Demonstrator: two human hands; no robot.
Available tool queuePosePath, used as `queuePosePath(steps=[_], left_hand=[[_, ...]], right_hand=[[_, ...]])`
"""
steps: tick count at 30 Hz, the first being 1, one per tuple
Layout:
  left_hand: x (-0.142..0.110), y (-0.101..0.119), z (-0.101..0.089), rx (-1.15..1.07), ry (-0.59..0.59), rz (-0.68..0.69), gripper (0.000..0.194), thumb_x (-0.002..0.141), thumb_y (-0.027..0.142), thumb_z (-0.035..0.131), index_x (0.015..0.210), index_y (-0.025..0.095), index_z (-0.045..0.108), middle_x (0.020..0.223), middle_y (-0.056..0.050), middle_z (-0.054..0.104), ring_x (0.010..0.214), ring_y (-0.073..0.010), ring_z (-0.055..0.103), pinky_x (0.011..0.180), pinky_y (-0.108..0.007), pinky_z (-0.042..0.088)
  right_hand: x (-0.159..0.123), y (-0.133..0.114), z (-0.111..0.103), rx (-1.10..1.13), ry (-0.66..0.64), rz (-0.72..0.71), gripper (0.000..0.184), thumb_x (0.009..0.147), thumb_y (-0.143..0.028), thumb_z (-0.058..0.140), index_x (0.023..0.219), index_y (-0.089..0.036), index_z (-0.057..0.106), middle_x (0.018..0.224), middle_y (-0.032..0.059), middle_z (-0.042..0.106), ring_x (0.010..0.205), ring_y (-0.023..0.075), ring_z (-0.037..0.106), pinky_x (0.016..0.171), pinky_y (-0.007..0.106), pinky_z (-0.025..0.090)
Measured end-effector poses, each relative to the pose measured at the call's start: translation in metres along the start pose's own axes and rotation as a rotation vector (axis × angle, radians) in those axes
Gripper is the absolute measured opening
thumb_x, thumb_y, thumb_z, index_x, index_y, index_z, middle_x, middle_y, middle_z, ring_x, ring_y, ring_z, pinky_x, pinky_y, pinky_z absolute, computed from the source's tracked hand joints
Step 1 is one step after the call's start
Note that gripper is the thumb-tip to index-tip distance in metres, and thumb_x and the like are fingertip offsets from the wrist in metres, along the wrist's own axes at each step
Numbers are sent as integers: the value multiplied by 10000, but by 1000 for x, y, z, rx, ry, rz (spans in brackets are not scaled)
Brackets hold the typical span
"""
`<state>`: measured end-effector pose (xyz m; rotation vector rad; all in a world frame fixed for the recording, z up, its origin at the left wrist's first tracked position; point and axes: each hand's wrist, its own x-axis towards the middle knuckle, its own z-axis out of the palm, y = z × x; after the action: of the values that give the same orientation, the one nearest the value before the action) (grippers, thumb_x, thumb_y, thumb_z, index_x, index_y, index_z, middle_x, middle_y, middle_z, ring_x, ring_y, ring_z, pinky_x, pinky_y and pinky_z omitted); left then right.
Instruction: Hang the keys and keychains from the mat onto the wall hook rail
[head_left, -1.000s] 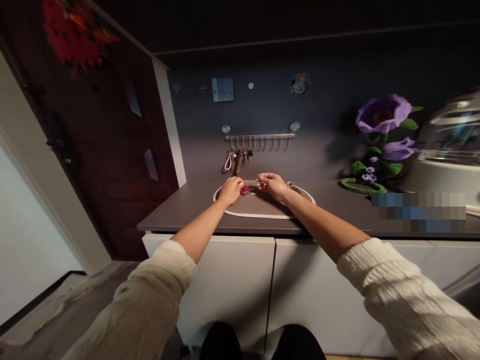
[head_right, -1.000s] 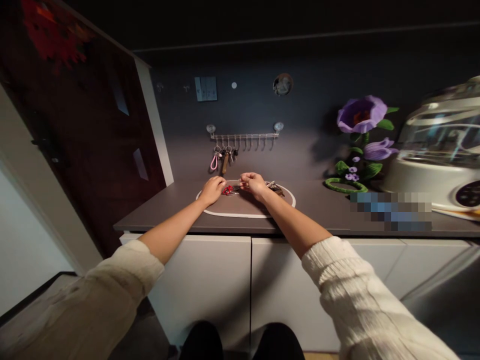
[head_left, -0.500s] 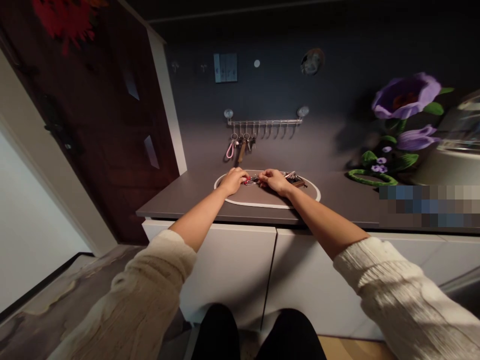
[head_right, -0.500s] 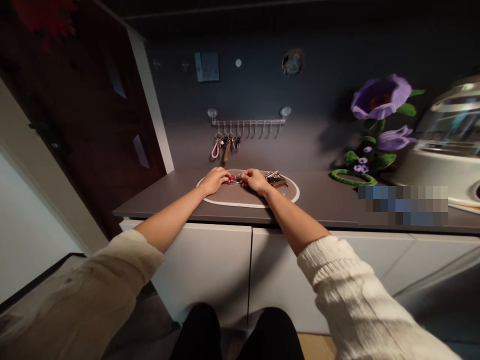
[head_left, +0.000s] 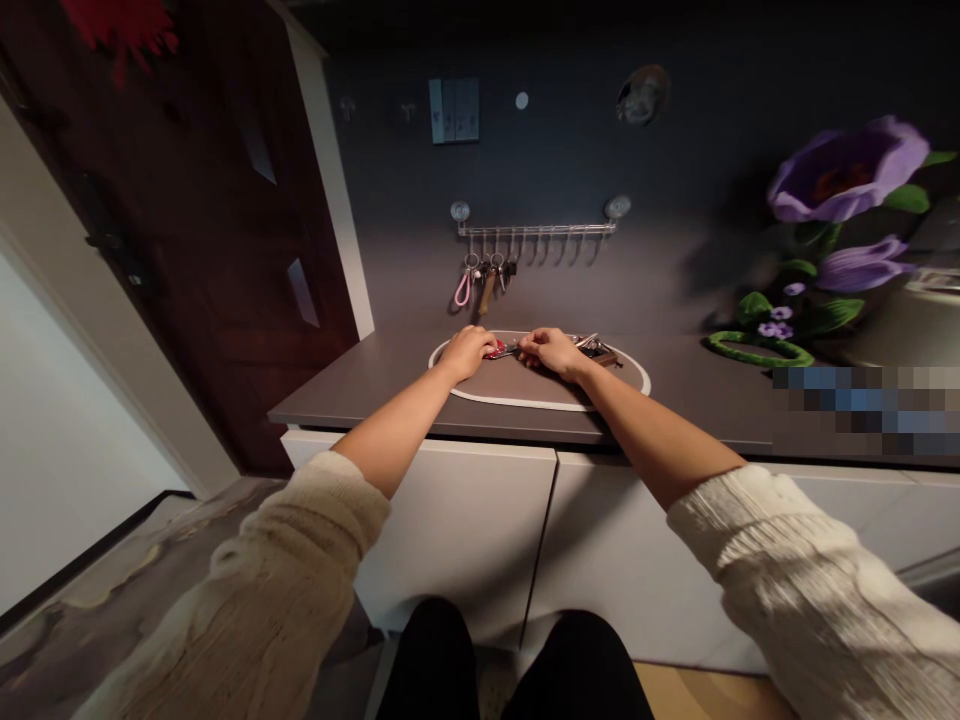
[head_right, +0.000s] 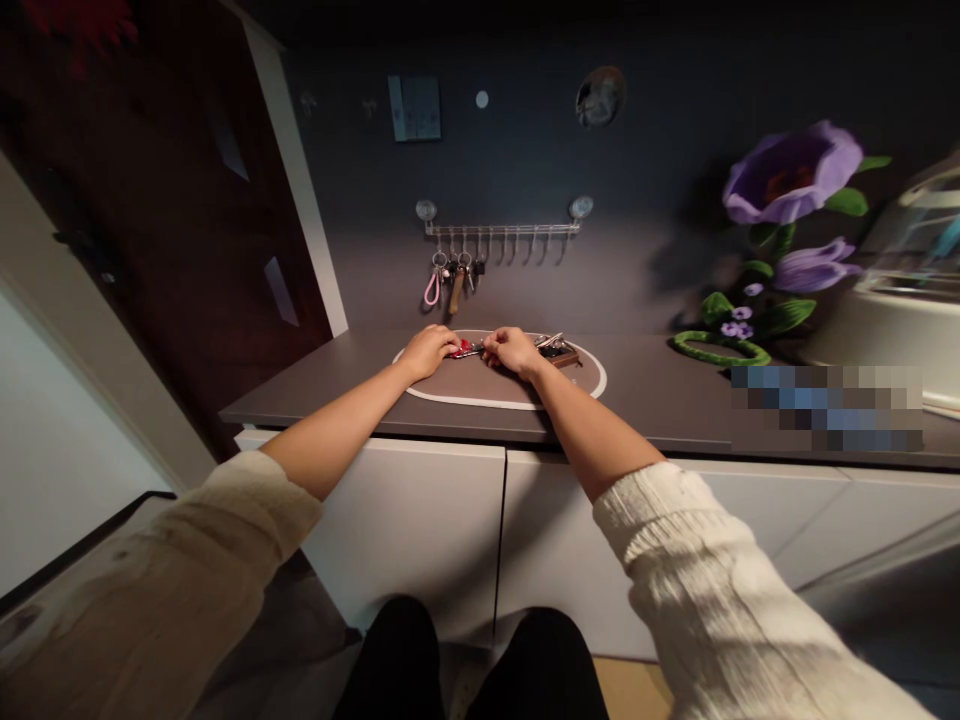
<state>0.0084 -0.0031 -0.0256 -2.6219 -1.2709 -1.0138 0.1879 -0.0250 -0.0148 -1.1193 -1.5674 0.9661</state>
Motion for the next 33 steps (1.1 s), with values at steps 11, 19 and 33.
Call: queuePosePath(steps=[11,19,33], left_hand=[[3,6,-4,-165,107,-59,156,778,175,467,753,168,620,789,-37,641,757,-153,538,728,-269,399],[5,11,-3,-511,163,-160,129,770,169,467,779,133,590,717,-21,625,654,-108,554,637,-224,435],[10,16,-10,-1087,249,-371,112,761,207,561,830,118,562,723,-28,633,646,-75,584,710,-256,495]], right_hand=[[-4,-5,2,-71,-25,-49,118,734,-140,598,627,-125,550,501,10,579,411,62,459,423,184,351],[-10,-12,4,-71,-29,-92,99,719,-180,615,657,-130,557,556,8,595,424,53,457,432,178,366],[-12,-13,5,-83,-75,-165,182,663,-308,645,688,-135,596,548,-14,577,450,51,449,453,178,371]])
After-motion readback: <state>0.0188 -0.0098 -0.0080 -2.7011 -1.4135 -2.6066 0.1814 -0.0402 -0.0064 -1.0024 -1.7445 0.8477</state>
